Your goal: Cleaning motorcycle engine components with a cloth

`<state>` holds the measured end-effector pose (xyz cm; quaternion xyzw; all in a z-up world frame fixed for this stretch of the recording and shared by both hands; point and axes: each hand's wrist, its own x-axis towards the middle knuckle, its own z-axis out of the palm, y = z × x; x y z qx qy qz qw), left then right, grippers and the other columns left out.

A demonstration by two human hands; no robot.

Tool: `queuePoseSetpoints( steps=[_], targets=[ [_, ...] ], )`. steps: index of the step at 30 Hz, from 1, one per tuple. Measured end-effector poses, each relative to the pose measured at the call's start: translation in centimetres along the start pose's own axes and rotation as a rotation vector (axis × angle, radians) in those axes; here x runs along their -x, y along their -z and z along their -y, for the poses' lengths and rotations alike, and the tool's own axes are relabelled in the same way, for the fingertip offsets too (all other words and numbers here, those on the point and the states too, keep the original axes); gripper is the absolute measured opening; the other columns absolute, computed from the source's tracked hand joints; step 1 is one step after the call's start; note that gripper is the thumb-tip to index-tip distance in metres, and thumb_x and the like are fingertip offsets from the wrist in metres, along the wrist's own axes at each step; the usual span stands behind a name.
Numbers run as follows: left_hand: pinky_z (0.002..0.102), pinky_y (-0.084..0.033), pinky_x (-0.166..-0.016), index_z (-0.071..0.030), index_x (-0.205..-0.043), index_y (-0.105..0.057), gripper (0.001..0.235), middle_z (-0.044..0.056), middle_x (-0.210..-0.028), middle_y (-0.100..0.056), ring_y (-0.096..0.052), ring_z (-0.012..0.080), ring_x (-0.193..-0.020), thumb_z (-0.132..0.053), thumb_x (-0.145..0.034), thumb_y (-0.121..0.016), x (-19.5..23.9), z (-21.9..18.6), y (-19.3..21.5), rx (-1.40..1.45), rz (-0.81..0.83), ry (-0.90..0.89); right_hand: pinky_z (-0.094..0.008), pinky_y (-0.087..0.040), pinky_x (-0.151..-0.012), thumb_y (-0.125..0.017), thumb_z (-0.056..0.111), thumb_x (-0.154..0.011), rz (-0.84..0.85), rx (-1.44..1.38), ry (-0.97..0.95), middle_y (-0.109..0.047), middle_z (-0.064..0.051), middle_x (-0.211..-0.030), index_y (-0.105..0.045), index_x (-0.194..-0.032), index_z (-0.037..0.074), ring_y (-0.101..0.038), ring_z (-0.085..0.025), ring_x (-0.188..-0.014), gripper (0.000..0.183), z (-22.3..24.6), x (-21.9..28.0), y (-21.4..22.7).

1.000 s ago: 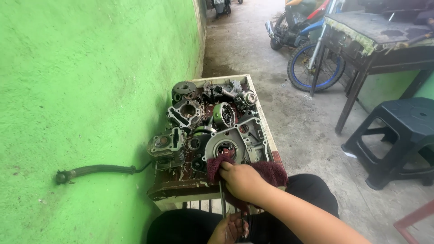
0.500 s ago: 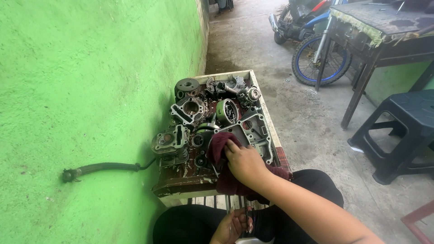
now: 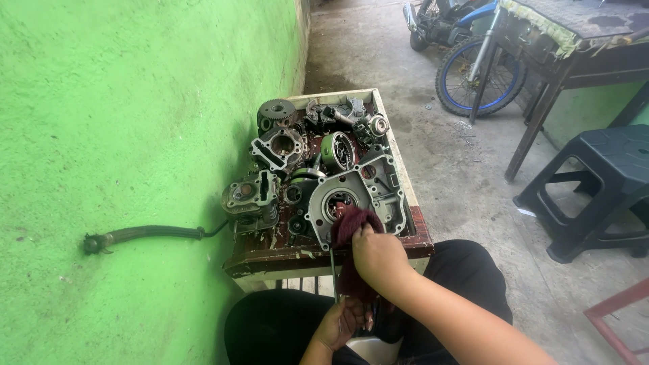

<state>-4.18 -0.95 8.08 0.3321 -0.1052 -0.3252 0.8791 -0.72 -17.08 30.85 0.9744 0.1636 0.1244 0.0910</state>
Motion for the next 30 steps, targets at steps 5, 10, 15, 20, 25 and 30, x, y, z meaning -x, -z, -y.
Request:
queuePoseSetpoints(
  steps=[5,10,15,20,25,30],
  targets=[
    [0.041,-0.051,-0.078,-0.001,-0.135,-0.050,0.052,0.022,-0.110,-0.069,-0.065,0.0305,-0.085,-0.040,-0.104,-0.039,-0.2,1.5,2.4,0.011,-0.072,0.006,-0.042,-0.059,-0.070,-0.056,0.020,-0.088,-0.098,-0.499,-0.113,-0.074,-0.013,-0.100,-0.067,-0.111,0.004,-0.071,-0.036,-0.079,0.031,-3.1,1.2,5.0],
    [0.033,-0.054,-0.080,0.009,-0.133,-0.056,0.060,0.012,-0.092,-0.062,-0.064,0.0227,-0.084,-0.041,-0.105,-0.038,-1.2,1.6,3.5,0.056,-0.204,0.067,-0.036,-0.062,-0.091,-0.058,0.009,-0.089,-0.202,-0.492,-0.114,-0.048,-0.010,-0.156,-0.051,-0.146,0.006,-0.056,-0.029,-0.132,0.057,-1.4,-0.8,4.8],
    [0.041,-0.054,-0.069,-0.001,-0.133,-0.060,0.055,0.019,-0.098,-0.073,-0.069,0.0306,-0.075,-0.043,-0.102,-0.044,0.7,-0.3,-0.8,0.080,-0.207,0.144,-0.040,-0.054,-0.047,-0.058,0.008,-0.081,-0.234,-0.153,0.141,-0.061,-0.028,-0.114,-0.054,-0.134,-0.014,-0.061,-0.032,-0.047,0.057,4.1,3.6,-6.3],
    [0.047,-0.045,-0.113,0.004,-0.137,-0.057,0.053,0.024,-0.134,-0.067,-0.063,0.0355,-0.124,-0.033,-0.101,-0.046,0.0,1.9,2.4,0.133,-0.188,-0.003,-0.039,-0.059,-0.069,-0.056,0.014,-0.082,0.024,-0.631,-0.036,-0.075,-0.008,-0.092,-0.072,-0.099,0.012,-0.071,-0.029,-0.073,0.023,-4.0,6.7,-3.9],
    [0.038,-0.047,-0.080,0.004,-0.138,-0.062,0.078,0.015,-0.092,-0.070,-0.061,0.0236,-0.081,-0.055,-0.101,-0.027,-0.1,-0.7,-1.0,-0.112,0.022,0.035,-0.034,-0.053,-0.106,-0.041,-0.013,-0.076,-0.497,-1.141,-0.326,-0.076,-0.009,-0.124,-0.074,-0.115,0.006,-0.071,-0.023,-0.112,0.054,-9.6,6.8,4.6],
    [0.037,-0.049,-0.078,0.006,-0.143,-0.058,0.070,0.014,-0.091,-0.069,-0.064,0.0260,-0.079,-0.045,-0.100,-0.038,0.0,-0.2,-0.4,-0.049,-0.006,0.033,-0.034,-0.056,-0.104,-0.056,-0.009,-0.085,-0.695,-0.642,-0.194,-0.058,-0.019,-0.147,-0.060,-0.137,0.004,-0.065,-0.033,-0.123,0.054,-8.5,4.4,5.3]
  ],
)
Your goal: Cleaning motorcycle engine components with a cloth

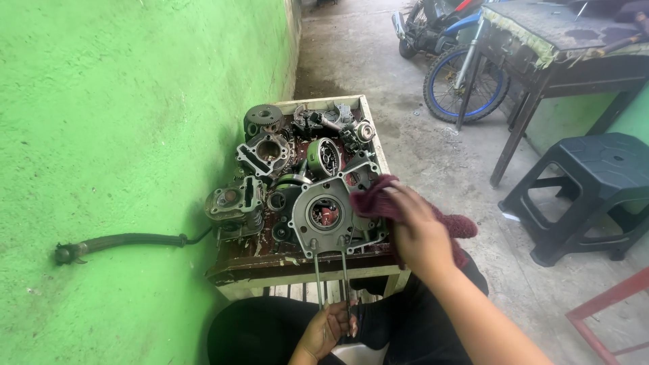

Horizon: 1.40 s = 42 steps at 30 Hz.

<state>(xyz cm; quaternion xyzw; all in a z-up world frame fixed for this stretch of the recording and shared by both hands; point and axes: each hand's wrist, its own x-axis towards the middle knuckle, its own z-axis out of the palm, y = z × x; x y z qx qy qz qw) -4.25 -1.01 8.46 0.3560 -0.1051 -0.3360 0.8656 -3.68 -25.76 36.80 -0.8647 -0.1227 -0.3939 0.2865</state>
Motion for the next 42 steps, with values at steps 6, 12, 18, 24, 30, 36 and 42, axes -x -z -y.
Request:
queuePoseSetpoints(
  steps=[6,12,18,24,30,36,42],
  targets=[
    [0.035,-0.049,-0.081,0.005,-0.145,-0.056,0.079,0.014,-0.090,-0.068,-0.062,0.0236,-0.080,-0.056,-0.097,-0.038,0.4,-0.5,-0.8,-0.028,-0.004,0.034,-0.033,-0.052,-0.090,-0.059,0.014,-0.083,0.268,0.449,0.187,-0.043,-0.012,-0.160,-0.049,-0.146,0.001,-0.069,-0.020,-0.102,0.065,-2.4,7.9,-5.6],
    [0.037,-0.049,-0.083,0.003,-0.142,-0.058,0.075,0.013,-0.092,-0.068,-0.062,0.0236,-0.082,-0.054,-0.101,-0.033,0.5,-0.7,-1.4,-0.024,0.054,-0.001,-0.033,-0.057,-0.097,-0.056,-0.003,-0.076,0.318,0.008,-0.165,-0.071,-0.001,-0.134,-0.075,-0.116,0.011,-0.073,-0.023,-0.111,0.046,-3.9,7.8,-1.3],
    [0.039,-0.050,-0.082,0.001,-0.139,-0.062,0.073,0.016,-0.089,-0.069,-0.066,0.0288,-0.083,-0.055,-0.097,-0.042,-0.1,0.5,0.8,-0.011,0.008,-0.012,-0.032,-0.056,-0.097,-0.033,-0.008,-0.094,-0.171,-0.458,-0.467,-0.070,-0.018,-0.122,-0.064,-0.130,0.000,-0.069,-0.026,-0.106,0.048,-7.7,3.2,0.9],
    [0.036,-0.050,-0.081,0.004,-0.141,-0.060,0.077,0.014,-0.090,-0.071,-0.066,0.0242,-0.080,-0.056,-0.096,-0.042,0.3,-0.2,-0.7,-0.024,-0.009,0.007,-0.040,-0.023,-0.127,-0.040,-0.017,-0.082,0.177,-0.152,-0.284,-0.047,-0.011,-0.157,-0.058,-0.141,0.013,-0.042,-0.030,-0.146,0.069,-5.0,0.3,-3.8],
    [0.035,-0.047,-0.083,-0.001,-0.137,-0.062,0.076,0.012,-0.089,-0.065,-0.061,0.0232,-0.082,-0.060,-0.091,-0.051,0.9,-0.9,-2.2,0.040,0.027,0.042,-0.045,-0.059,-0.077,-0.047,0.008,-0.096,0.070,-0.087,-0.329,-0.073,-0.014,-0.121,-0.047,-0.148,0.025,-0.074,-0.034,-0.093,0.055,-6.3,3.1,-8.3],
    [0.032,-0.040,-0.081,-0.026,-0.155,-0.049,0.074,0.005,-0.077,-0.052,-0.053,0.0182,-0.073,-0.058,-0.089,-0.060,1.2,-1.7,-3.9,0.311,0.216,0.152,-0.049,-0.055,-0.078,-0.047,0.012,-0.095,0.126,-0.056,-0.392,-0.073,-0.015,-0.116,-0.047,-0.149,0.024,-0.072,-0.038,-0.094,0.055,-5.9,3.0,-7.8],
    [0.046,-0.045,-0.117,-0.011,-0.122,-0.055,0.053,0.001,-0.077,-0.054,-0.059,0.0161,-0.080,-0.039,-0.082,-0.075,0.2,-1.8,-3.0,0.331,0.295,0.165,-0.049,-0.056,-0.067,-0.053,0.012,-0.094,0.125,0.073,-0.337,-0.073,-0.016,-0.109,-0.045,-0.148,0.016,-0.072,-0.037,-0.080,0.055,-6.0,3.2,-8.3]
  ],
)
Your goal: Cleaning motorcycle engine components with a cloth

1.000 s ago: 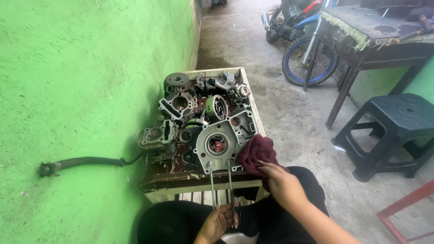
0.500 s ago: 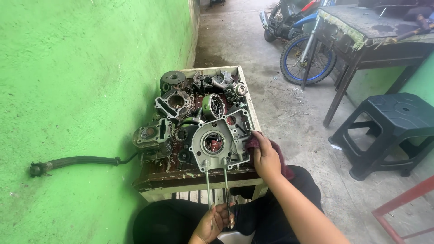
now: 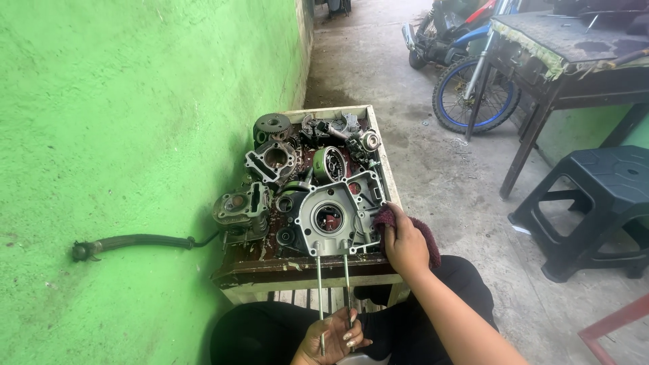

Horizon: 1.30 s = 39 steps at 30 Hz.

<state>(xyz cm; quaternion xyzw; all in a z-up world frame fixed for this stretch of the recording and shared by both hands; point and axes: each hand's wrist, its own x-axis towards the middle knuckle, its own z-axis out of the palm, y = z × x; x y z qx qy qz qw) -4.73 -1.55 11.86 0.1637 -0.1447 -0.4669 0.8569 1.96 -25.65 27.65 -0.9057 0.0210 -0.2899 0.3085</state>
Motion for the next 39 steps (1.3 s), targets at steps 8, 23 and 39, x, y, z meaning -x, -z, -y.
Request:
queuePoseSetpoints(
  steps=[8,23,39],
  targets=[
    [0.032,-0.046,-0.077,-0.006,-0.140,-0.054,0.059,0.005,-0.092,-0.054,-0.053,0.0159,-0.082,-0.044,-0.096,-0.061,-0.1,-0.7,-1.9,0.115,0.029,-0.027,-0.054,-0.052,-0.068,-0.054,0.012,-0.092,-0.042,-0.047,0.039,-0.073,-0.020,-0.104,-0.050,-0.145,0.014,-0.069,-0.044,-0.081,0.053,0.5,0.7,0.5],
    [0.033,-0.049,-0.063,-0.001,-0.142,-0.053,0.053,0.006,-0.084,-0.056,-0.055,0.0156,-0.071,-0.035,-0.102,-0.052,-2.0,-3.0,-5.2,-0.188,-0.222,-0.109,-0.041,-0.054,-0.084,-0.048,0.012,-0.099,-0.036,-0.275,-0.058,-0.073,-0.017,-0.114,-0.057,-0.140,0.009,-0.071,-0.032,-0.096,0.042,-1.0,-0.1,0.3],
    [0.038,-0.055,-0.076,-0.005,-0.146,-0.054,0.059,0.014,-0.102,-0.068,-0.063,0.0229,-0.082,-0.038,-0.098,-0.062,-2.0,-2.5,1.9,-0.111,-0.072,-0.171,-0.056,-0.036,-0.128,-0.067,-0.006,-0.093,-0.492,-0.575,0.728,-0.036,-0.011,-0.156,-0.047,-0.130,0.029,-0.033,-0.038,-0.146,0.055,8.9,-3.6,5.6]
  ],
)
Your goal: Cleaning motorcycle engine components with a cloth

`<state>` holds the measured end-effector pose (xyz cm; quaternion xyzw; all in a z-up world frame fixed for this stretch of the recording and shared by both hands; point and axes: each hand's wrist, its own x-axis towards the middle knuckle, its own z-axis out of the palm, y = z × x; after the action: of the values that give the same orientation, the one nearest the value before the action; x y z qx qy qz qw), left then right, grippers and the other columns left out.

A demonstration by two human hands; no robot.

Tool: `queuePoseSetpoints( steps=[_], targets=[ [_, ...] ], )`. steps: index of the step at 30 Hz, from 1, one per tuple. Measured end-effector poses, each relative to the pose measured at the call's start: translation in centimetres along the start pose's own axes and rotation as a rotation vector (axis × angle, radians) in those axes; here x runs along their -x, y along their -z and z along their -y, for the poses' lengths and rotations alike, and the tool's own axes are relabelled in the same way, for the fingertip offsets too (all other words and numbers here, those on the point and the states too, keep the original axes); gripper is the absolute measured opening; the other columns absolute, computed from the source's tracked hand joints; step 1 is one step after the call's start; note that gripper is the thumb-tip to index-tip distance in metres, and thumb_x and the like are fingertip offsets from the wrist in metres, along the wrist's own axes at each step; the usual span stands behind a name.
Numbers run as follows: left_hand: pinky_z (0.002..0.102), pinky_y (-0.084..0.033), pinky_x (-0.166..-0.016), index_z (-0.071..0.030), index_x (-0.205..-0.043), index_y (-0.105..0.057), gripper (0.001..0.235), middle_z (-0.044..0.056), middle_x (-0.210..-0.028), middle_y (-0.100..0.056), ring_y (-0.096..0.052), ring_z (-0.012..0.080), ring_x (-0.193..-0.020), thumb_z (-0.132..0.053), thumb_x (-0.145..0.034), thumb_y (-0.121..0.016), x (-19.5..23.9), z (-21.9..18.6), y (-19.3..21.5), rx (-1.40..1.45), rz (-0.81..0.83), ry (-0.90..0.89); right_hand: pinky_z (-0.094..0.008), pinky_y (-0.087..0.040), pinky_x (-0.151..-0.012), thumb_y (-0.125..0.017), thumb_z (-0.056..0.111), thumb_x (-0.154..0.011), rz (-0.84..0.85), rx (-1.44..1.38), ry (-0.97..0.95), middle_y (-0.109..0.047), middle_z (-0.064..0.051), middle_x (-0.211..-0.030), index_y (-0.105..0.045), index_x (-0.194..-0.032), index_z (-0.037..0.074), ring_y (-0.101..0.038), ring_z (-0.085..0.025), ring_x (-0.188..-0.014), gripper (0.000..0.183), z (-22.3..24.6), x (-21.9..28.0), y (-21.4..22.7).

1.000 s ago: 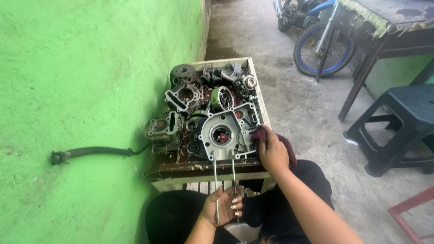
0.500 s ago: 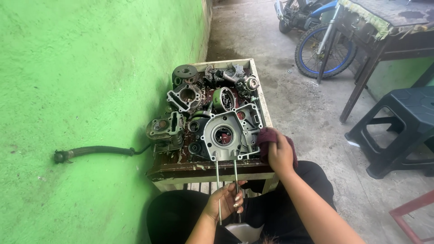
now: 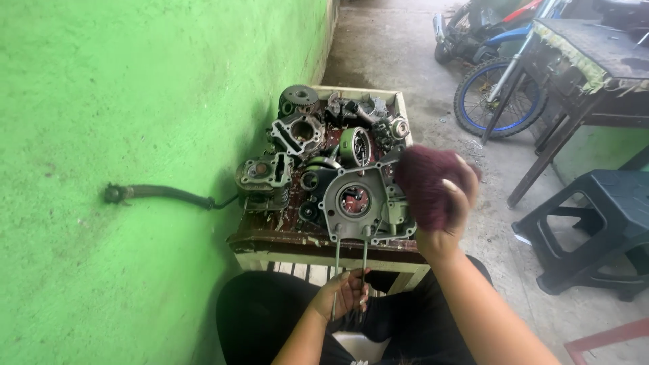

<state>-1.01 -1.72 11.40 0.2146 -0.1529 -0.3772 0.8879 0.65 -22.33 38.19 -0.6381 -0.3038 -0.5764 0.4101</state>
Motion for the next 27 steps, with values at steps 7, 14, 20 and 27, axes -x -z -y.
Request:
queuePoseSetpoints(
  steps=[7,14,20,27],
  targets=[
    [0.038,-0.056,-0.073,0.001,-0.146,-0.054,0.063,0.018,-0.097,-0.069,-0.066,0.0246,-0.079,-0.036,-0.096,-0.066,0.1,-0.1,-0.2,-0.030,-0.072,-0.036,-0.048,-0.042,-0.113,-0.073,0.020,-0.092,0.561,0.076,0.200,-0.048,-0.015,-0.153,-0.064,-0.139,0.016,-0.054,-0.034,-0.129,0.048,3.9,-4.0,-10.2],
    [0.039,-0.057,-0.072,-0.001,-0.128,-0.061,0.055,0.017,-0.098,-0.069,-0.066,0.0247,-0.081,-0.042,-0.092,-0.072,0.2,-0.1,-0.5,-0.047,-0.015,-0.049,-0.034,-0.043,-0.088,-0.054,0.029,-0.090,0.954,0.741,0.159,-0.044,-0.028,-0.155,-0.049,-0.150,0.005,-0.063,-0.029,-0.095,0.065,2.3,6.7,-16.5],
    [0.042,-0.059,-0.073,0.000,-0.121,-0.065,0.054,0.017,-0.100,-0.070,-0.068,0.0268,-0.084,-0.043,-0.090,-0.073,0.0,1.4,1.8,-0.050,-0.028,-0.054,-0.042,-0.044,-0.060,-0.048,0.012,-0.091,0.735,0.414,0.322,-0.061,-0.004,-0.068,-0.071,-0.084,0.017,-0.058,-0.026,-0.057,0.024,3.3,13.1,-15.5],
    [0.048,-0.061,-0.076,-0.001,-0.130,-0.063,0.061,0.020,-0.104,-0.070,-0.068,0.0318,-0.087,-0.047,-0.090,-0.071,-1.0,1.2,3.7,-0.073,-0.039,-0.059,-0.042,-0.041,-0.061,-0.057,0.012,-0.071,0.789,0.580,0.252,-0.061,-0.006,-0.063,-0.072,-0.116,0.013,-0.061,-0.026,-0.050,0.047,4.5,14.7,-16.2]
  ],
)
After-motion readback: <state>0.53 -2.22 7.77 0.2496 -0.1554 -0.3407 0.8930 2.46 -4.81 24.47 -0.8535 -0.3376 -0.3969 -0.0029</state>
